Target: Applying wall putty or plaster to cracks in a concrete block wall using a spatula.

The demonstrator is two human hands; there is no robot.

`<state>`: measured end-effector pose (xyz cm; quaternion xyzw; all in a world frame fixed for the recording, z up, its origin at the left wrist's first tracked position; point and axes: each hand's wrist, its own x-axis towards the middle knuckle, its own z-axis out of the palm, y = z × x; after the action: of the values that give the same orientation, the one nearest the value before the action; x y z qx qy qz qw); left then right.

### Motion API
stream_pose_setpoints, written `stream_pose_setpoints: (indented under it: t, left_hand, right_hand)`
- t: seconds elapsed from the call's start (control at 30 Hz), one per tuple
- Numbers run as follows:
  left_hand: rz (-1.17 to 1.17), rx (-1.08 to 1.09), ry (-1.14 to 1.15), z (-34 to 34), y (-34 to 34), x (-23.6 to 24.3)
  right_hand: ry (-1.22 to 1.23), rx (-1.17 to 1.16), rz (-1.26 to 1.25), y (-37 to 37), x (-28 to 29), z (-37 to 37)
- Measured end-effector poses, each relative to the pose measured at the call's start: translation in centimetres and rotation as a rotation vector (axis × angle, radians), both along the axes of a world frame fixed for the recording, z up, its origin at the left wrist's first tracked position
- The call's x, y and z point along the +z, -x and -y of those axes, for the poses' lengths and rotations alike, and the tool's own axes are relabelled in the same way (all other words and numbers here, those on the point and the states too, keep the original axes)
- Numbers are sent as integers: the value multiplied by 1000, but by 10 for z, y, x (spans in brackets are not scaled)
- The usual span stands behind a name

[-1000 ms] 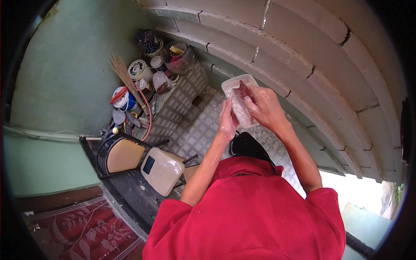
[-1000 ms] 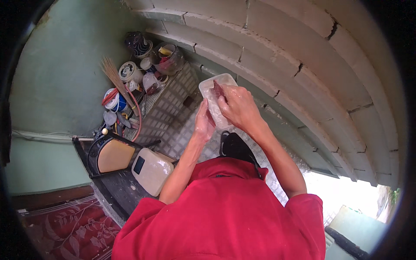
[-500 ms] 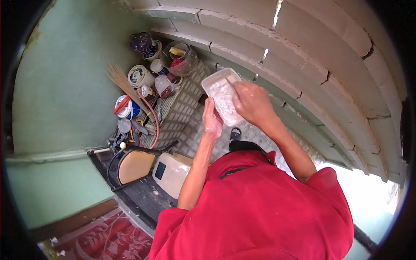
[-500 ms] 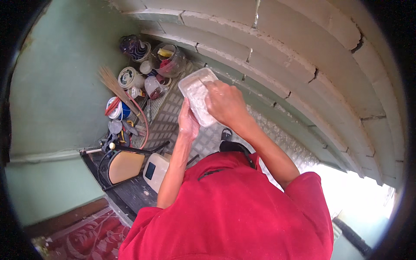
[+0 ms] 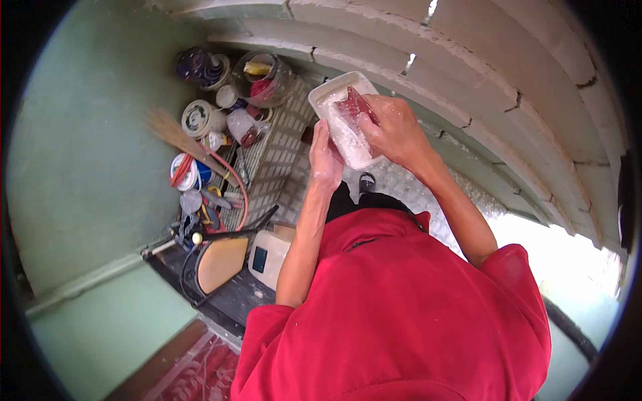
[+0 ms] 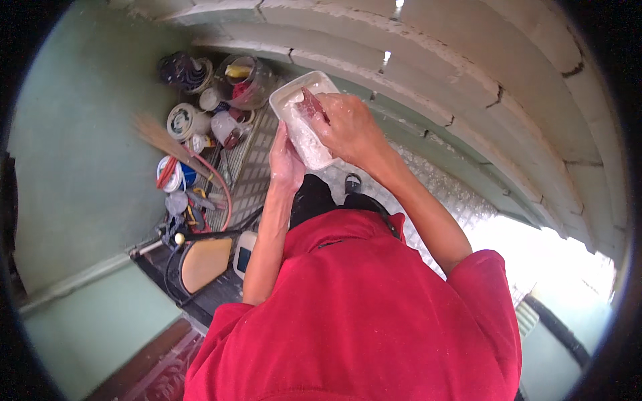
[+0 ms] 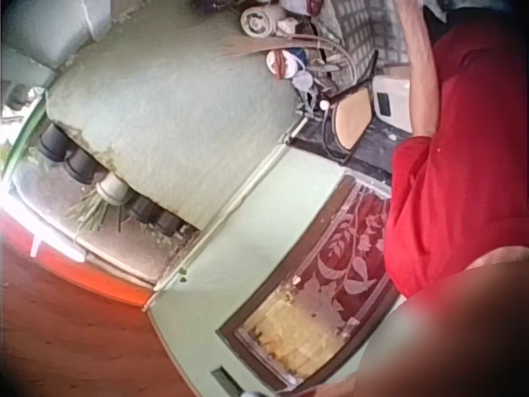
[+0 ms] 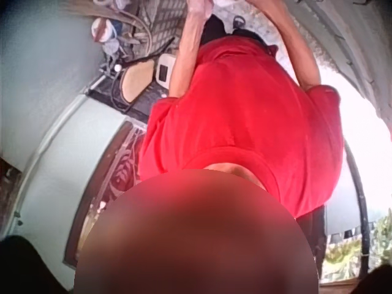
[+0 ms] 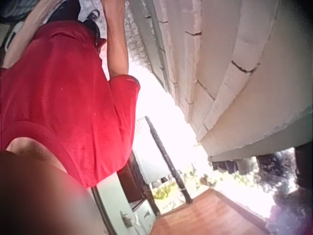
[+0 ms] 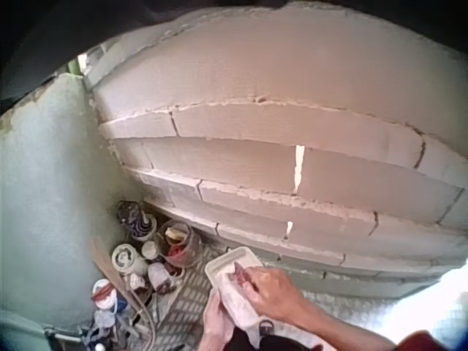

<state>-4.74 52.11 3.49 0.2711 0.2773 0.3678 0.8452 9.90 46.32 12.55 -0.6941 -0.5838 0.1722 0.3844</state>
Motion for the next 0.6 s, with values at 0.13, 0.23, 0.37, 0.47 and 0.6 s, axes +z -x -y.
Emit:
stream_pose_setpoints:
  t: [0.13, 0.23, 0.37, 0.47, 0.6]
  left_hand:
    - [76, -72, 64, -11, -7, -6]
    - [74, -129, 28, -19, -14, -8]
    - [75, -259, 12, -27, -19, 10]
    - [4, -317, 12, -32, -17, 18]
    - [-3, -394, 50, -43, -10, 16]
  right_hand:
    - [53, -131, 50, -13, 9, 5]
    - [25, -227, 115, -18, 22, 14]
    - [-44, -380, 311, -2, 9, 16]
    - [-63, -429, 304, 16, 9, 8]
    - [-108, -423, 213, 34, 20, 0]
